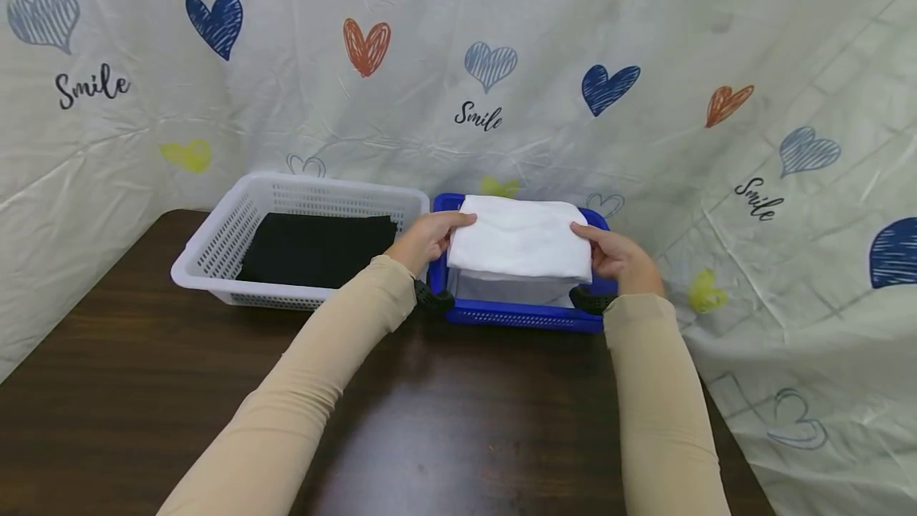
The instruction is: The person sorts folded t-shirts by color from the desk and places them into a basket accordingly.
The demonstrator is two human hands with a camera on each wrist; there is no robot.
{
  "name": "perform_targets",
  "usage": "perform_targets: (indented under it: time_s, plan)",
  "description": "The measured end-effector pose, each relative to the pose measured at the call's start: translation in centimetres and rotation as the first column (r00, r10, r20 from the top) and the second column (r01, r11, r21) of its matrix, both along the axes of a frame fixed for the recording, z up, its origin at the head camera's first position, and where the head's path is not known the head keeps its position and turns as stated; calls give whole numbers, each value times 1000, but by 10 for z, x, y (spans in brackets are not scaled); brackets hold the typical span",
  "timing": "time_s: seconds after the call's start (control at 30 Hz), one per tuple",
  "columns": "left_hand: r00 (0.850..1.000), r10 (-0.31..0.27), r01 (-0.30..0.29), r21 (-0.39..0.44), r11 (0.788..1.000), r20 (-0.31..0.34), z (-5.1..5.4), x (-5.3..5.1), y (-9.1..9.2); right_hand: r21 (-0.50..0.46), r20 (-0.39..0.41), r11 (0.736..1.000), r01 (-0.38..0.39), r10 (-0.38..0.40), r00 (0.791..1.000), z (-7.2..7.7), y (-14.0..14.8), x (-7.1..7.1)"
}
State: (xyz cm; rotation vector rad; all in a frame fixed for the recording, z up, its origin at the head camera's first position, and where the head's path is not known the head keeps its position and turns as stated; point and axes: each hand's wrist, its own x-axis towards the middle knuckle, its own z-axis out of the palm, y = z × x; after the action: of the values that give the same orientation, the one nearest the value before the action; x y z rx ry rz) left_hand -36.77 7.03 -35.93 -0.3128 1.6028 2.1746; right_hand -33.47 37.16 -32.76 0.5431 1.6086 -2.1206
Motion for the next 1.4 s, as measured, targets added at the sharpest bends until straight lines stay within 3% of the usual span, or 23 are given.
perform_targets:
  time_s: [0.3, 0.53, 0.9, 1.13, 1.27, 1.4]
  plan:
    - [1000, 12, -12, -6, 1000, -8, -9, -2, 6, -13, 49, 997, 74, -73, 996, -8, 2, -5]
    - [1000, -2, 2, -64, 998, -9, -16, -4, 16, 2, 58, 995, 97, -97, 994, -12, 6, -4]
    - [999, -32, 35, -94, 995, 35, -18, -6, 22, 20, 61, 998, 60, -62, 996, -20, 5, -4]
    - [998, -54, 55, -116, 992, 15, -25, -12, 25, 41, 78, 998, 57, -60, 995, -27, 5, -7]
    - [997, -77, 73, -134, 988, -27, -25, -7, 26, 45, 79, 998, 53, -56, 995, -29, 6, -6]
    - [994, -100, 91, -194, 977, -40, -19, 7, 26, 41, 84, 998, 37, -40, 996, -30, 7, -6]
